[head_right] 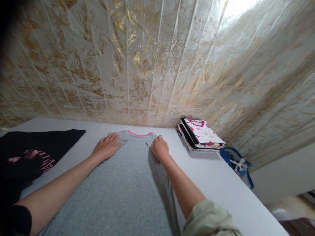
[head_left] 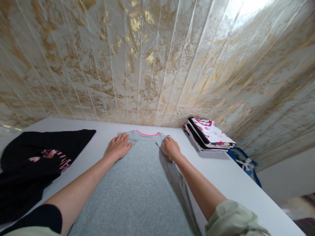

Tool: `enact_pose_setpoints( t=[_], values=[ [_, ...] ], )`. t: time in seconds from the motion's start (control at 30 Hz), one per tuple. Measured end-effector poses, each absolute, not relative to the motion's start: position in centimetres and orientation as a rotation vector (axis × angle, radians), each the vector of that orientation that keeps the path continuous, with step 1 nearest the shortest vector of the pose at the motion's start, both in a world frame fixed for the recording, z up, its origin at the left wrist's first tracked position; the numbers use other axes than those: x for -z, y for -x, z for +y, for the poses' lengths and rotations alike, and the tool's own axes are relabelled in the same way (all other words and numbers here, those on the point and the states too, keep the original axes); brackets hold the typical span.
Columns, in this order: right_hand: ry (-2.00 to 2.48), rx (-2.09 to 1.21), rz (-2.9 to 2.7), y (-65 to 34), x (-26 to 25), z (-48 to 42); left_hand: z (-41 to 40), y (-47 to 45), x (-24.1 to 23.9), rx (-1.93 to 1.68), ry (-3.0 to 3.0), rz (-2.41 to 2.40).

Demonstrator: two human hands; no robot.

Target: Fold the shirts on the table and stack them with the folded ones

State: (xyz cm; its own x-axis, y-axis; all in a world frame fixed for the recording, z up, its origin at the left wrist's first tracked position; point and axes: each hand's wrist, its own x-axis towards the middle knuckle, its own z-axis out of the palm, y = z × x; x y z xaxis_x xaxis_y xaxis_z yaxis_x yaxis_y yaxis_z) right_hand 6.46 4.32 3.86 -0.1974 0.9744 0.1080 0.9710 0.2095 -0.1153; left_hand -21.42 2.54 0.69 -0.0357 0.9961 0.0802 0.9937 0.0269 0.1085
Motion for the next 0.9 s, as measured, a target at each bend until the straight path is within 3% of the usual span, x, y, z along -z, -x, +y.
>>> enact_pose_setpoints(
  t=[0.2, 0.6, 0.8, 0.9],
  values=[
    [2.081, -0.062, -2.132, -7.6, -0.6, 6.2, 2.9, 21.4, -0.4, -0.251, -2.16, 2.266],
    [2.075, 0.013, -2.133, -7.6, 0.0, 6.1, 3.9, 20.7, -1.9, -0.219, -1.976, 2.319],
    [2.08, 0.013, -2.128, -7.6, 0.0, 6.2, 4.0, 19.3, -4.3, -0.505, -2.268, 2.29],
    [2.095, 0.0, -2.13, -7.6, 0.0, 6.2, 4.3, 19.4, -3.2, -0.395, -2.323, 2.146]
  ],
)
